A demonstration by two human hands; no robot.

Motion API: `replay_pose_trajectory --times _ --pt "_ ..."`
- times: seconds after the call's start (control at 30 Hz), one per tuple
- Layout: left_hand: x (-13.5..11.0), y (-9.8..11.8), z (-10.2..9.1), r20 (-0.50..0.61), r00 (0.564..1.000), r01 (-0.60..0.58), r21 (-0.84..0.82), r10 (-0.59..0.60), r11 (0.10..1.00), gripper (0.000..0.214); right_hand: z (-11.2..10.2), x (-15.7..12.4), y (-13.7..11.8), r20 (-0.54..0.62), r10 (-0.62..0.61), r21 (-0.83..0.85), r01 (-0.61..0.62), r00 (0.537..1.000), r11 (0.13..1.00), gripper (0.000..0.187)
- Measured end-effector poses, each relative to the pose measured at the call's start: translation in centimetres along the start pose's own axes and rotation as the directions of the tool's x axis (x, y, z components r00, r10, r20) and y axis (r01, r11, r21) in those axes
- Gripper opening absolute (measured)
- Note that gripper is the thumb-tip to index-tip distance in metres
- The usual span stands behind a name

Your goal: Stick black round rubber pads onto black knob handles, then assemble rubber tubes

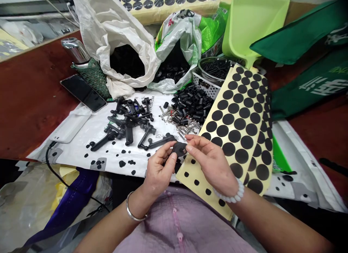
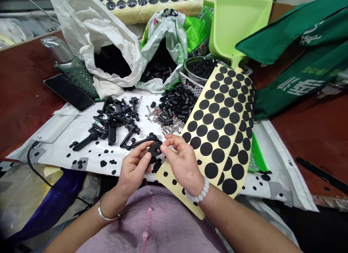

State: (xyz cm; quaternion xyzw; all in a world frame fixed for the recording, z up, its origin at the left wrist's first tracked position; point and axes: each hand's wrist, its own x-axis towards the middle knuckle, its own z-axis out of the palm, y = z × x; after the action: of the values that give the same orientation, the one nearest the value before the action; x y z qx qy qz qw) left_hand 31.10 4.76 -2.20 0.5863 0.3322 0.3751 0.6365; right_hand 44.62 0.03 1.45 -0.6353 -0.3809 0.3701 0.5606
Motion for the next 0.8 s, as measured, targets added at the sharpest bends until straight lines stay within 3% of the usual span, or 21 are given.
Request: replay_pose_trajectory --times 0.23,0.37,0.53,0.63,0.7,0.77,0.8 --pt "-0.1 -0.6 -0.3 -0.009 0.995 -0.1 0.135 0.102 0.986 0.035 0.4 0.0 0.8 -0.074 -0.045 -0.071 0.04 0.996 0.997 0.013" --pt "-0.1 -0.6 -0.5 -0.021 0.991 -0.124 0.141 0.129 0.982 0.033 0.1 0.4 0.4 -0.104 -0.033 -0.039 0.029 0.994 0.999 0.038" --pt "-0.3 -0.3 -0.3 0.049 0.993 -0.11 0.072 0.106 0.991 0.033 -0.2 0.5 -0.3 0.196 0.04 0.147 -0.07 0.98 0.987 0.017" --pt "-0.1 0.2 -0.8 0.053 0.998 -0.03 0.016 0.029 0.999 0.032 -0.4 0.6 -0.5 0.279 0.074 0.206 -0.135 0.957 0.969 0.013" --pt "0.3 0.4 -1.8 0.001 1.0 -0.03 0.05 0.03 0.998 0.034 -0.8 0.5 -1.1 0.253 0.063 0.181 -0.111 0.965 0.977 0.012" --pt "1.2 0.7 -3.2 -0.13 0.981 -0.115 0.21 0.144 0.971 0.035 -1.4 -0.3 -2.2 0.2 -0.015 0.154 -0.016 0.98 0.988 0.011" --pt "1.6 0.7 -4.0 -0.194 0.952 -0.161 0.345 0.238 0.925 0.036 -1.8 -1.0 -2.7 0.19 -0.059 0.15 0.031 0.98 0.988 0.01"
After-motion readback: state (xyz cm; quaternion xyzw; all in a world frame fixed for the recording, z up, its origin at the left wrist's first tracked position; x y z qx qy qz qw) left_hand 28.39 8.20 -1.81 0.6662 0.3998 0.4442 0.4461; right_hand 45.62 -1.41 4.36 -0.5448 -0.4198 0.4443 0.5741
